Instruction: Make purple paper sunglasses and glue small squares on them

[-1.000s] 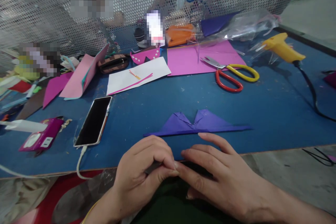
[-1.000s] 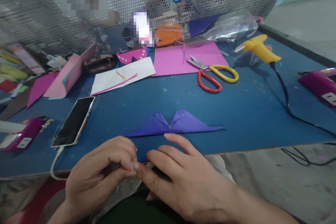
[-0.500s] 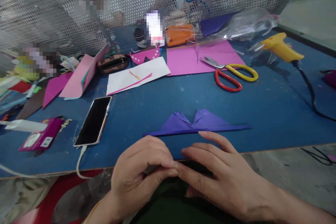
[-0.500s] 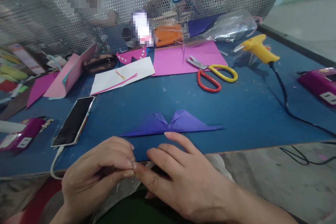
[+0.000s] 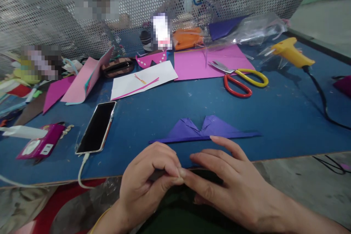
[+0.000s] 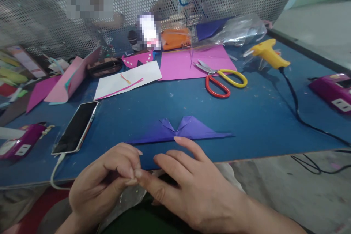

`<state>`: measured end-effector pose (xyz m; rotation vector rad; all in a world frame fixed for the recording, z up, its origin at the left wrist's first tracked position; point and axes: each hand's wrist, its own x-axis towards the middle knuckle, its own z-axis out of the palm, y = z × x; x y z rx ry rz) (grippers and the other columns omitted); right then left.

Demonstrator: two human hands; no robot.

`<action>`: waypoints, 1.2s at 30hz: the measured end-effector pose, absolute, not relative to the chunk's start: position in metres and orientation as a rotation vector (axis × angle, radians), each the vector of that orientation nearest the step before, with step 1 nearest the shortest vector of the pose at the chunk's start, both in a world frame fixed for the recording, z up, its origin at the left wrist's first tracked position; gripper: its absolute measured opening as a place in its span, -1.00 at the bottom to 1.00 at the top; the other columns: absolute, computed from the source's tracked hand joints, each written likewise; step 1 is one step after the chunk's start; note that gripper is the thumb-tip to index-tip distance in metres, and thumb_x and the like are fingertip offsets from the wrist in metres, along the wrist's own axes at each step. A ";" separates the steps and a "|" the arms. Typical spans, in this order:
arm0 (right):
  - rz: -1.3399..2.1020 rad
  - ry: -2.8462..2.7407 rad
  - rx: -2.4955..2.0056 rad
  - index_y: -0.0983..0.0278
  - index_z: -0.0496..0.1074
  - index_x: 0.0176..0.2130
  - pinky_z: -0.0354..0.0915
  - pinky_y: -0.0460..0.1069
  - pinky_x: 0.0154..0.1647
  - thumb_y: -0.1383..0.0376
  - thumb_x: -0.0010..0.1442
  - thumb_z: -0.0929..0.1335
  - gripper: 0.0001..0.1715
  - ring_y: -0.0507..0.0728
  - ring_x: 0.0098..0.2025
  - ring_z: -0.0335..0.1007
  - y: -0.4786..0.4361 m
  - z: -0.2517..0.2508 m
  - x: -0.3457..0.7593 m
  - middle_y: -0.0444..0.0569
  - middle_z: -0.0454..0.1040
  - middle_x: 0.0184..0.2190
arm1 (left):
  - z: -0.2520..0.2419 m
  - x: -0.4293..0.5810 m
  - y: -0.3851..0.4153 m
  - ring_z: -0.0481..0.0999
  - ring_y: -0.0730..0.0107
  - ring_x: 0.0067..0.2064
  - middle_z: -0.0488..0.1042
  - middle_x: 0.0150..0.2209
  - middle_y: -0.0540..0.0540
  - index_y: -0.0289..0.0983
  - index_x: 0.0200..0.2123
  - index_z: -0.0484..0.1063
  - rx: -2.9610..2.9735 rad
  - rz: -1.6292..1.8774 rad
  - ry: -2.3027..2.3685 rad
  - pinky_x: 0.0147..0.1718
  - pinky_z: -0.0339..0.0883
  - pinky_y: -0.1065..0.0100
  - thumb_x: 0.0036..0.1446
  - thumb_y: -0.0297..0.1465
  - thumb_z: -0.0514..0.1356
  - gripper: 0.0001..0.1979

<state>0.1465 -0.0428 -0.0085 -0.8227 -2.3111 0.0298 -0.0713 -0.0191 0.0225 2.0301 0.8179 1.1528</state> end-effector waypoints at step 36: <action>-0.226 -2.316 -0.848 0.15 0.33 0.24 -0.03 0.22 0.34 0.31 0.30 0.36 -0.47 0.11 -0.04 0.39 -0.014 0.009 0.154 -0.02 0.50 -0.07 | 0.047 -0.068 0.010 0.53 0.41 -0.37 0.54 -0.47 0.04 -0.21 -0.44 0.50 1.705 1.242 1.268 -0.34 0.43 0.41 0.18 -0.37 0.29 -0.86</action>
